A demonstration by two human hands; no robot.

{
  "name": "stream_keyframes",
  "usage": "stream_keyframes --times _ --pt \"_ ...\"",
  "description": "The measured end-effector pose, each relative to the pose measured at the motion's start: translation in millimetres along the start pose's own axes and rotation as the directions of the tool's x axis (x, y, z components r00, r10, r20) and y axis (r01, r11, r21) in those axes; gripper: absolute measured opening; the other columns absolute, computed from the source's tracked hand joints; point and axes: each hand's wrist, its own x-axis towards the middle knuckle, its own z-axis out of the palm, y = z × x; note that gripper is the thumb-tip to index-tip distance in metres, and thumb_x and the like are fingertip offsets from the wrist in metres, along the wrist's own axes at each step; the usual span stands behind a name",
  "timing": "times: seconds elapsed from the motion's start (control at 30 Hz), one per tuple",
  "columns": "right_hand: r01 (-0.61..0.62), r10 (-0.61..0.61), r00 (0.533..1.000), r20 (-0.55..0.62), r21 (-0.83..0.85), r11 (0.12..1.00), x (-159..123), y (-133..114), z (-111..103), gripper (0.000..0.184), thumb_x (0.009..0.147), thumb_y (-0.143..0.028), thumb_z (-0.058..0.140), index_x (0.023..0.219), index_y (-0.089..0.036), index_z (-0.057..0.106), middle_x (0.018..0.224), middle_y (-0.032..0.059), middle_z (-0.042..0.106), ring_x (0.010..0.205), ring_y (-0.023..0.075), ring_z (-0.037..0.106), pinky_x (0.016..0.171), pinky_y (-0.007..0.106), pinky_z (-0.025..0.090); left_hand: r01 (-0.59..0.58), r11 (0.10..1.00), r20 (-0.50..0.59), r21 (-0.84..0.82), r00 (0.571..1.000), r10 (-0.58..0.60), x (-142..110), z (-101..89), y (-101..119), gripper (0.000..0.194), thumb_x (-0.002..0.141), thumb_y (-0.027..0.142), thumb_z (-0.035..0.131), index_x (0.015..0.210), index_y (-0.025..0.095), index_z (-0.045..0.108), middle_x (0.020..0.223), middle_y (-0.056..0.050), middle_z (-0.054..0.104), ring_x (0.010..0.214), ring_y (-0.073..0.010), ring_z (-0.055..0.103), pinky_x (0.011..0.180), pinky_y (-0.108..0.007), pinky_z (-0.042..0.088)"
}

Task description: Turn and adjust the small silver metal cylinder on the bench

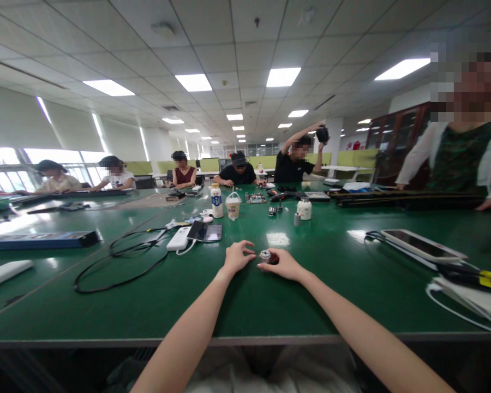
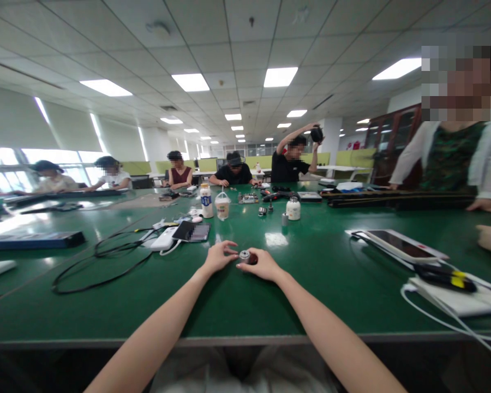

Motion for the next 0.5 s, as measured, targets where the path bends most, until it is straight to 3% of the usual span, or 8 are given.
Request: stream_keyframes --times 0.1,0.23,0.37,0.5 --pt "-0.002 0.002 1.0 0.0 -0.003 1.0 -0.3 -1.0 -0.5 0.034 0.072 -0.047 0.074 0.085 -0.017 0.064 0.076 0.0011 0.065 0.068 0.0158 0.057 0.063 0.027 0.044 0.056 0.992 0.006 0.112 0.998 -0.057 -0.6 0.1 -5.1 0.032 0.067 0.025 0.078 0.099 0.026 0.072 0.096 -0.005 0.077 0.108 -0.0275 0.064 0.101 -0.044 0.04" --pt "-0.004 0.004 1.0 -0.003 -0.007 1.0 -0.8 -0.6 -1.1 0.035 0.072 -0.048 0.074 0.087 -0.017 0.064 0.077 0.0015 0.066 0.069 0.0163 0.057 0.064 0.027 0.045 0.166 0.96 -0.064 0.224 0.986 -0.156 -1.0 -0.4 -5.2 0.039 0.063 0.042 0.08 0.1 0.029 0.075 0.119 -0.01 0.068 0.13 -0.0401 0.039 0.104 -0.056 0.029" --pt "-0.002 0.002 1.0 0.008 0.003 1.0 -1.1 2.1 -1.0 0.036 0.072 -0.049 0.074 0.088 -0.018 0.065 0.079 0.0019 0.067 0.071 0.0169 0.059 0.064 0.027 0.046 0.226 0.941 -0.078 0.253 0.974 -0.213 -2.2 -2.1 -5.0 0.036 0.061 0.05 0.079 0.092 0.033 0.078 0.133 -0.01 0.06 0.131 -0.0449 0.032 0.102 -0.06 0.027" --pt "0.001 -0.002 1.0 0.012 0.008 1.0 -1.2 3.6 -0.9 0.037 0.073 -0.05 0.073 0.089 -0.018 0.065 0.081 0.0023 0.068 0.072 0.0173 0.06 0.066 0.028 0.047 0.214 0.95 -0.081 0.229 0.976 -0.2 -3.5 -2.5 -3.2 0.026 0.063 0.047 0.079 0.084 0.032 0.08 0.135 -0.01 0.058 0.132 -0.0462 0.031 0.103 -0.063 0.026"
